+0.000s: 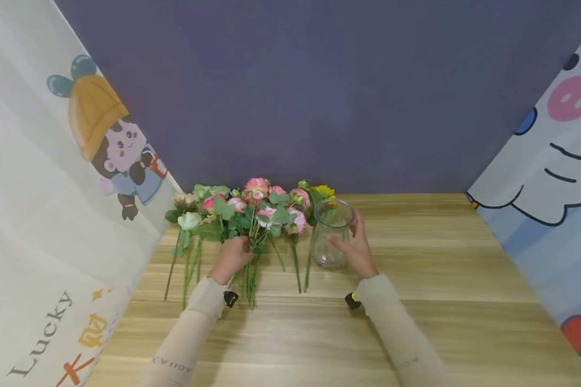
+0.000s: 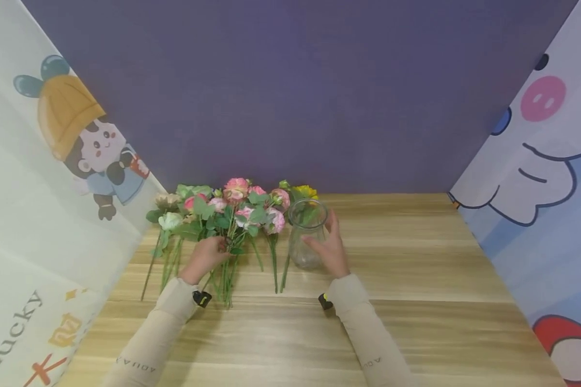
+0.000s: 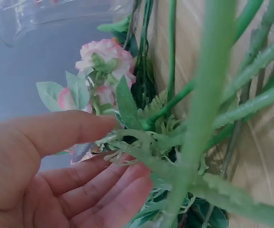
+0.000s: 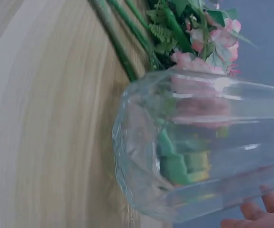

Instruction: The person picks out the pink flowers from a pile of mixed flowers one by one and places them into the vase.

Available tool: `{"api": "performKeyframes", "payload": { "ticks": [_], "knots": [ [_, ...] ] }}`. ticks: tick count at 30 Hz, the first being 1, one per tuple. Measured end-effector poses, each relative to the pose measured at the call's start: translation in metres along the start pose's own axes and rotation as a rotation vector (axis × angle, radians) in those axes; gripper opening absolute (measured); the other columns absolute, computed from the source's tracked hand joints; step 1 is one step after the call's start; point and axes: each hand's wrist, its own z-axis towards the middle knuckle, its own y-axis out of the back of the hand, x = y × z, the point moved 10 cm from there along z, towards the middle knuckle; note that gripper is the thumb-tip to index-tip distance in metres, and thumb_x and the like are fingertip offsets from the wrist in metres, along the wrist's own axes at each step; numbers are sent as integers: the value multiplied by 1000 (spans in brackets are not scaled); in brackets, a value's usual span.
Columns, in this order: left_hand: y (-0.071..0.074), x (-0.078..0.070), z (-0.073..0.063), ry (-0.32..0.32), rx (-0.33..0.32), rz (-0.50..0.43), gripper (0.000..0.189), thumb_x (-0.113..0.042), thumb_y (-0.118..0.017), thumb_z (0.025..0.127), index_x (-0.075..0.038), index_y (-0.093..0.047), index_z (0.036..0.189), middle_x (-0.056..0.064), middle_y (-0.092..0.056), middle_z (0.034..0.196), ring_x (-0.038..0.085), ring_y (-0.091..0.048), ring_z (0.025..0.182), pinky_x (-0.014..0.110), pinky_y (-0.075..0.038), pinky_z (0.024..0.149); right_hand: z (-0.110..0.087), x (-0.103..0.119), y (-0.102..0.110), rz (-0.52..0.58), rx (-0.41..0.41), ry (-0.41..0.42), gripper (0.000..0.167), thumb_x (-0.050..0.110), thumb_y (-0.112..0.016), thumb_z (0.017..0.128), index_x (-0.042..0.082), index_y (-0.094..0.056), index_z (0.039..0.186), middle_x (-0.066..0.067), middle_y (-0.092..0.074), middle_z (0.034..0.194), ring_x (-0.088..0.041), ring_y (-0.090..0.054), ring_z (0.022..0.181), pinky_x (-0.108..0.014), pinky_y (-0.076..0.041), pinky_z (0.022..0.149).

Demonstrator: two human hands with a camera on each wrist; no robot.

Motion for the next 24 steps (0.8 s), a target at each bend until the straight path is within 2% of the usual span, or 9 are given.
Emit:
{"api": "performKeyframes", "payload": {
  "ticks": [2,4,8,12,14,17,21,22,24],
  "knots": [
    [0,2,0,5,-1,-14,26,-2,-65,79,-9,-43,67,-5,-24,50,10,-19,44,23,-20,45,4,-8,-2,8,-21,9,102,14,-78,77,13,-9,151,-18,-20,153,-37,-23,138,-59,-11,111],
    [1,3,-1,5,-10,-11,30,-1,-66,79,-10,-42,65,-4,-26,50,11,-21,45,24,-21,46,6,-15,-5,13,-26,15,102,15,-79,76,15,-11,151,-17,-22,152,-36,-21,139,-59,-11,111],
    [1,5,-1,1,-30,48,14,-5,-73,78,-1,-60,77,0,-48,59,13,-42,52,28,-37,50,4,-14,-14,-11,-15,9,102,17,-81,75,12,-13,151,-18,-22,153,-33,-17,142,-57,-9,113],
    [0,7,-1,2,-32,94,19,-8,-76,75,3,-65,86,6,-57,65,16,-49,57,34,-46,57,-4,3,-19,-50,-6,16,99,12,-79,76,2,-13,149,-24,-21,151,-38,-17,141,-56,-10,113],
    [-1,7,-2,-3,-37,99,18,-8,-77,75,2,-65,85,5,-55,63,15,-46,56,33,-46,58,-6,10,-19,-70,-8,26,96,11,-78,77,0,-14,148,-26,-22,150,-40,-18,140,-57,-12,112],
    [-2,7,-2,-15,-37,89,19,-7,-77,75,-2,-59,74,1,-43,57,13,-36,52,29,-37,52,-6,12,-18,-80,-6,38,94,10,-77,77,-1,-16,147,-27,-23,150,-41,-19,139,-58,-12,111],
    [-5,7,-4,-14,-18,97,39,-6,-76,76,-10,-39,62,-3,-27,52,12,-23,49,26,-22,50,-1,-6,-16,-69,-12,22,94,15,-79,77,5,-18,148,-20,-25,151,-35,-19,140,-55,-12,113],
    [-6,7,-5,-9,-12,103,40,-6,-76,76,-10,-38,62,-3,-25,52,12,-23,49,26,-21,51,1,-12,-16,-66,-12,22,94,17,-79,77,7,-19,148,-18,-25,152,-34,-19,141,-55,-12,113],
    [-8,8,-7,-6,-4,121,31,-3,-76,74,-6,-46,65,-3,-30,53,13,-27,49,26,-26,50,3,-20,-16,-60,-15,30,94,19,-79,77,11,-19,148,-15,-26,152,-32,-20,141,-53,-13,114]
  ]
}}
